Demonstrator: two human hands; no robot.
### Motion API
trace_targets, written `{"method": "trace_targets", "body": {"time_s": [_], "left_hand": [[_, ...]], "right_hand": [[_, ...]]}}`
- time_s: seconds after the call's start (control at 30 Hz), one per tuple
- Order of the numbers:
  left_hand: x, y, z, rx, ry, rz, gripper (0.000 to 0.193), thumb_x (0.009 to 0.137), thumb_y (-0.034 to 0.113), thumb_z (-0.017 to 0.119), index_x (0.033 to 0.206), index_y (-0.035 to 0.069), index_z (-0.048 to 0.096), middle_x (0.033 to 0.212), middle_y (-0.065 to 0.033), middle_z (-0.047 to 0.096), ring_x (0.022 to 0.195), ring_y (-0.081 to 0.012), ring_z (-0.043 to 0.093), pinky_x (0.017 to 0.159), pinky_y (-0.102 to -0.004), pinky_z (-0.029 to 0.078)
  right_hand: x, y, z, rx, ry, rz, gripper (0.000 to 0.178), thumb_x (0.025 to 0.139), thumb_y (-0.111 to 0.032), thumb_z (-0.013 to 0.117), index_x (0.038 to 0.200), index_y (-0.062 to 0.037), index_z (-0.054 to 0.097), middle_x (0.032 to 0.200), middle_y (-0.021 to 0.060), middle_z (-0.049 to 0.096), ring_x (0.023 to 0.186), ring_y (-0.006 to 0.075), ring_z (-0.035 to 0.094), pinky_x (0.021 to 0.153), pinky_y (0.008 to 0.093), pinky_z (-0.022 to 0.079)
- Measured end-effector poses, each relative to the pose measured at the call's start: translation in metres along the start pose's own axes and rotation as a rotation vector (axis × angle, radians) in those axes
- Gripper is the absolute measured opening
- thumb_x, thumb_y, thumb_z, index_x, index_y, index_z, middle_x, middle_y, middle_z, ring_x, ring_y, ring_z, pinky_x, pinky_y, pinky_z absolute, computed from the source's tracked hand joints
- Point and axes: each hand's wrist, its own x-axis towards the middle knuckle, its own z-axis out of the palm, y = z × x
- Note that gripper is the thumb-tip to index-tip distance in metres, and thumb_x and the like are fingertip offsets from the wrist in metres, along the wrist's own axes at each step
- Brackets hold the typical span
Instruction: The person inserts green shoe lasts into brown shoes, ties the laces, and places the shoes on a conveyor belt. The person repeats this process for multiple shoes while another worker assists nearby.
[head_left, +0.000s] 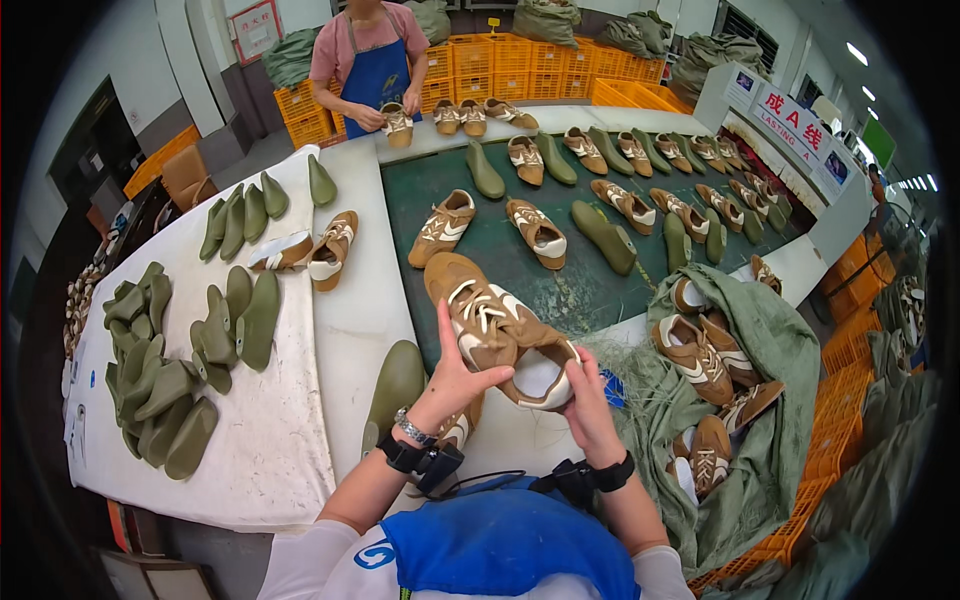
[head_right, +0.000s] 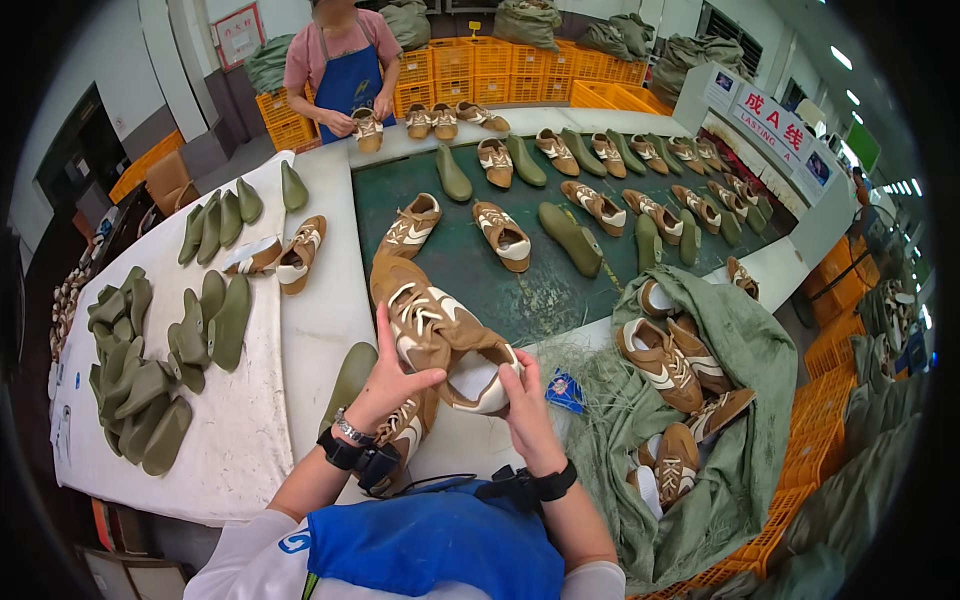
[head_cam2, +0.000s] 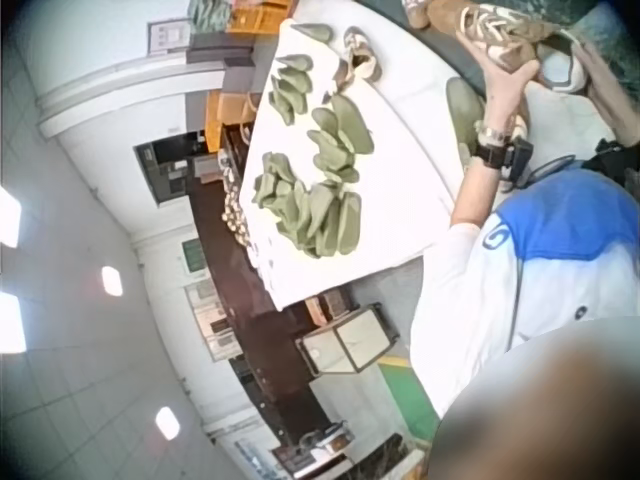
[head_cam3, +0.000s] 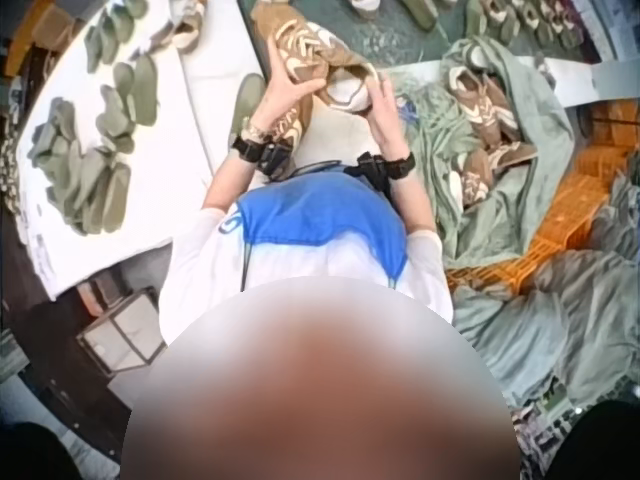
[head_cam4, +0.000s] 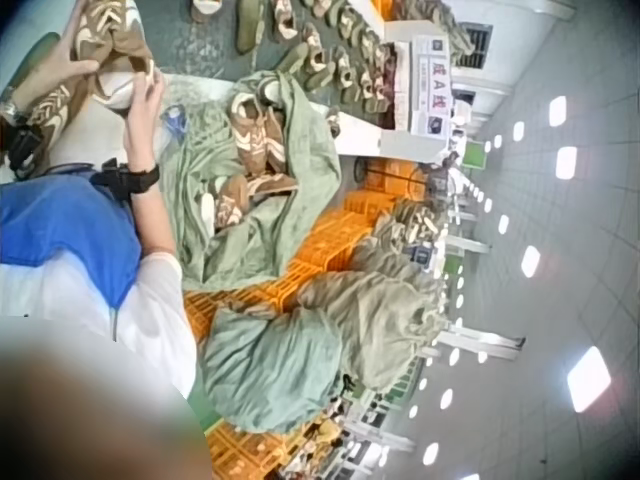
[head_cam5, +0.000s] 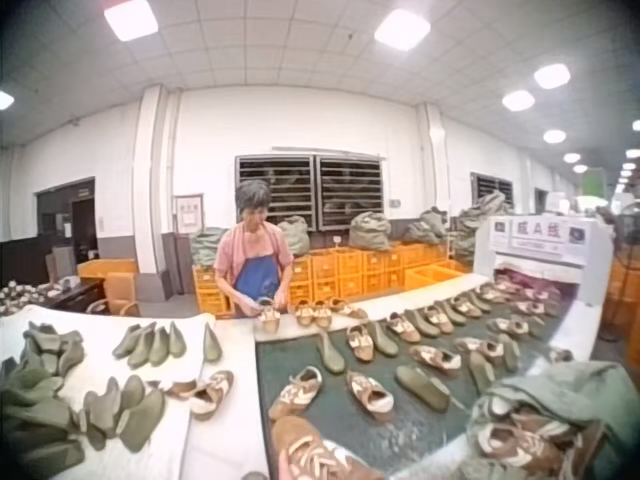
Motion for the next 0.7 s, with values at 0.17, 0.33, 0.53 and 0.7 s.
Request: {"method": "trace_targets", "body": {"time_s": [0.17, 0.33, 0.53, 0.7], "left_hand": [[-0.002, -0.013, 0.005, -0.017, 0.054, 0.035, 0.113, 0.075, 0.000, 0.072, 0.147, 0.016, -0.014, 0.149, -0.0150, 0.016, 0.134, -0.0240, 0.028, 0.105, -0.0386, 0.035], [0.034, -0.017, -0.101, -0.040, 0.299, -0.085, 0.103, 0.077, 0.003, 0.069, 0.148, 0.019, -0.004, 0.131, -0.0150, 0.042, 0.103, -0.0201, 0.056, 0.077, -0.0317, 0.052], [0.091, -0.005, -0.308, 0.199, 0.960, 0.003, 0.095, 0.079, 0.032, 0.070, 0.147, 0.015, 0.006, 0.115, -0.0072, 0.054, 0.097, -0.0197, 0.056, 0.074, -0.0385, 0.049], [0.046, -0.056, -0.301, 0.369, 0.661, -0.320, 0.058, 0.080, 0.029, 0.068, 0.129, 0.003, 0.050, 0.116, -0.0085, 0.057, 0.099, -0.0162, 0.052, 0.077, -0.0317, 0.046]], "right_hand": [[-0.001, 0.020, 0.011, 0.056, 0.008, 0.037, 0.044, 0.100, -0.033, 0.041, 0.138, -0.0130, 0.030, 0.132, 0.0079, 0.044, 0.116, 0.0202, 0.050, 0.093, 0.0374, 0.046], [-0.005, 0.026, -0.024, -0.338, -0.001, -0.121, 0.053, 0.090, -0.014, 0.058, 0.138, -0.0125, 0.036, 0.129, 0.0101, 0.046, 0.108, 0.0165, 0.051, 0.088, 0.0307, 0.045], [-0.012, 0.010, -0.128, -0.538, 0.322, -0.215, 0.047, 0.086, -0.008, 0.060, 0.131, -0.0062, 0.045, 0.120, 0.0104, 0.051, 0.093, 0.0135, 0.053, 0.080, 0.0265, 0.045], [-0.012, -0.037, -0.262, -0.834, 0.710, -0.458, 0.035, 0.086, -0.004, 0.056, 0.120, 0.0025, 0.051, 0.112, 0.0110, 0.057, 0.096, 0.0181, 0.056, 0.083, 0.0299, 0.046]]}}
